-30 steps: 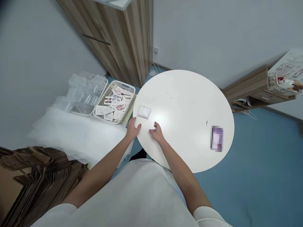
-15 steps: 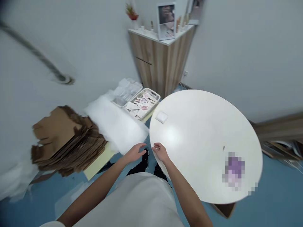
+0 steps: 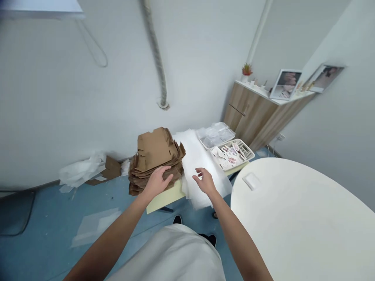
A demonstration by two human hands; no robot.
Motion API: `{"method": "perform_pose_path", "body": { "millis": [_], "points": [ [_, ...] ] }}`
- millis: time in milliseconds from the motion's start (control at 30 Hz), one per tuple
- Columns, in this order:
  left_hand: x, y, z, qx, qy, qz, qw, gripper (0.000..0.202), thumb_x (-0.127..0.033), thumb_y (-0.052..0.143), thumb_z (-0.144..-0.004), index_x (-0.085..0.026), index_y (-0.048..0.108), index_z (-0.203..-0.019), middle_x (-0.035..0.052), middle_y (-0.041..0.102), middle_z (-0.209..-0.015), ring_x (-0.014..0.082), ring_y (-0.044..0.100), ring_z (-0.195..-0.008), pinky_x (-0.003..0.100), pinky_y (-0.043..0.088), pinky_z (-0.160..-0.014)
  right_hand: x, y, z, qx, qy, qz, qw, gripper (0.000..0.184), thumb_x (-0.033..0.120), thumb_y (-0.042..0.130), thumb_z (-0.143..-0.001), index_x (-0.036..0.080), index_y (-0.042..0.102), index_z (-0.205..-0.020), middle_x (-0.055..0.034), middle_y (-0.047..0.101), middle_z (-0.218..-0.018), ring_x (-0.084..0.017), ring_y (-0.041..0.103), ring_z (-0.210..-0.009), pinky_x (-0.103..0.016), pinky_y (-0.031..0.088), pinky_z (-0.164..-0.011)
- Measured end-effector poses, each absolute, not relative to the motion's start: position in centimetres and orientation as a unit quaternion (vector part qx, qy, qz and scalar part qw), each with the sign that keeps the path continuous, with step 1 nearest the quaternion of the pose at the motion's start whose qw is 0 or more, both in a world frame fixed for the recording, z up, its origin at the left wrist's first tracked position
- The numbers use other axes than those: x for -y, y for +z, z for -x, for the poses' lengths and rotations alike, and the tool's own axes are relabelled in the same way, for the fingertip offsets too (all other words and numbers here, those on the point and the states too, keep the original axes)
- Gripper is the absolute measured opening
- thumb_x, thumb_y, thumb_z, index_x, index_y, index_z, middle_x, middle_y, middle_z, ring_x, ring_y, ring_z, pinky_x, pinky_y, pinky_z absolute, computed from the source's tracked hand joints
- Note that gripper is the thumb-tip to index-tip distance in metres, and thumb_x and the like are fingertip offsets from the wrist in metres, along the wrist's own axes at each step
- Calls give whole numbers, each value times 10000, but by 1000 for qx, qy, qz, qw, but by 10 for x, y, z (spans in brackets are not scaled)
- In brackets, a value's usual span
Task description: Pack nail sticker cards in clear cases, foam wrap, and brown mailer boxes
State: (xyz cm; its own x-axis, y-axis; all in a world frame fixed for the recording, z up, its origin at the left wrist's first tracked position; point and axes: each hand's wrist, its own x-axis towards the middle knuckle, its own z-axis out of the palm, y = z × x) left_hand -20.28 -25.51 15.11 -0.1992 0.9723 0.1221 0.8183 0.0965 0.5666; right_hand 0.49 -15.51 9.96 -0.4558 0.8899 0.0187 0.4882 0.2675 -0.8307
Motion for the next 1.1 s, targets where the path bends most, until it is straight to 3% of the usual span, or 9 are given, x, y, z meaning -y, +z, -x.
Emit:
{"method": "perform_pose_path", "body": {
  "millis": [167, 267, 367, 533, 767, 867, 1000, 1100],
  "points": [
    [252, 149, 281, -787, 146, -593, 87, 452, -432, 380, -812, -164, 462, -1167, 116, 539, -1142, 266, 476, -1061, 368, 395, -832, 126, 134, 85, 827, 232, 447, 251, 372, 305, 482, -771, 197, 460, -1127, -72, 555, -1013, -160, 549, -825, -297, 428, -739],
    [249, 143, 297, -780, 80, -611, 109, 437, -440, 388, -804, -151, 503, -1110, 126, 580, -1044, 259, 532, -962, 340, 415, -744, 116, 150, 126, 849, 113, 481, 190, 406, 310, 509, -761, 185, 443, -1141, -99, 538, -1025, -212, 507, -944, -309, 406, -751],
    [249, 139, 299, -769, 58, -627, 112, 362, -416, 385, -811, -161, 558, -1002, 111, 610, -936, 243, 562, -894, 334, 411, -730, 111, 160, 154, 857, 47, 502, 108, 313, 329, 501, -770, 189, 491, -1051, -104, 541, -1000, -231, 505, -940, -314, 395, -719],
    [250, 137, 297, -766, 71, -627, 119, 286, -330, 380, -820, -160, 610, -809, 107, 625, -872, 222, 578, -848, 325, 413, -731, 106, 164, 174, 830, 46, 552, 63, 286, 411, 452, -791, 201, 508, -976, -102, 564, -950, -221, 550, -838, -303, 388, -648],
    [247, 138, 302, -761, 95, -622, 155, 301, -346, 387, -818, -155, 618, -788, 111, 636, -832, 221, 599, -777, 312, 442, -661, 95, 162, 167, 820, 77, 565, 51, 126, 214, 478, -754, 197, 535, -865, -97, 597, -860, -218, 552, -817, -299, 365, -652],
    [246, 139, 304, -757, 92, -627, 159, 318, -305, 354, -841, -151, 622, -769, 113, 645, -786, 220, 608, -762, 316, 447, -658, 96, 170, 165, 820, 113, 554, 93, 124, 240, 433, -777, 199, 535, -833, -70, 602, -808, -199, 544, -781, -291, 366, -651],
    [246, 141, 304, -757, 92, -635, 124, 283, -179, 330, -841, -128, 608, -833, 132, 641, -758, 236, 617, -752, 343, 454, -649, 119, 177, 158, 836, 106, 492, 218, 215, 299, 398, -811, 181, 519, -944, -84, 587, -919, -193, 522, -828, -297, 379, -706],
    [246, 142, 303, -760, 86, -634, 109, 266, -80, 333, -807, -116, 588, -873, 139, 636, -766, 239, 621, -770, 347, 458, -657, 149, 167, 149, 869, 162, 433, 179, 205, 314, 424, -820, 185, 554, -912, -68, 595, -847, -185, 529, -802, -320, 386, -762]
  ]
}}
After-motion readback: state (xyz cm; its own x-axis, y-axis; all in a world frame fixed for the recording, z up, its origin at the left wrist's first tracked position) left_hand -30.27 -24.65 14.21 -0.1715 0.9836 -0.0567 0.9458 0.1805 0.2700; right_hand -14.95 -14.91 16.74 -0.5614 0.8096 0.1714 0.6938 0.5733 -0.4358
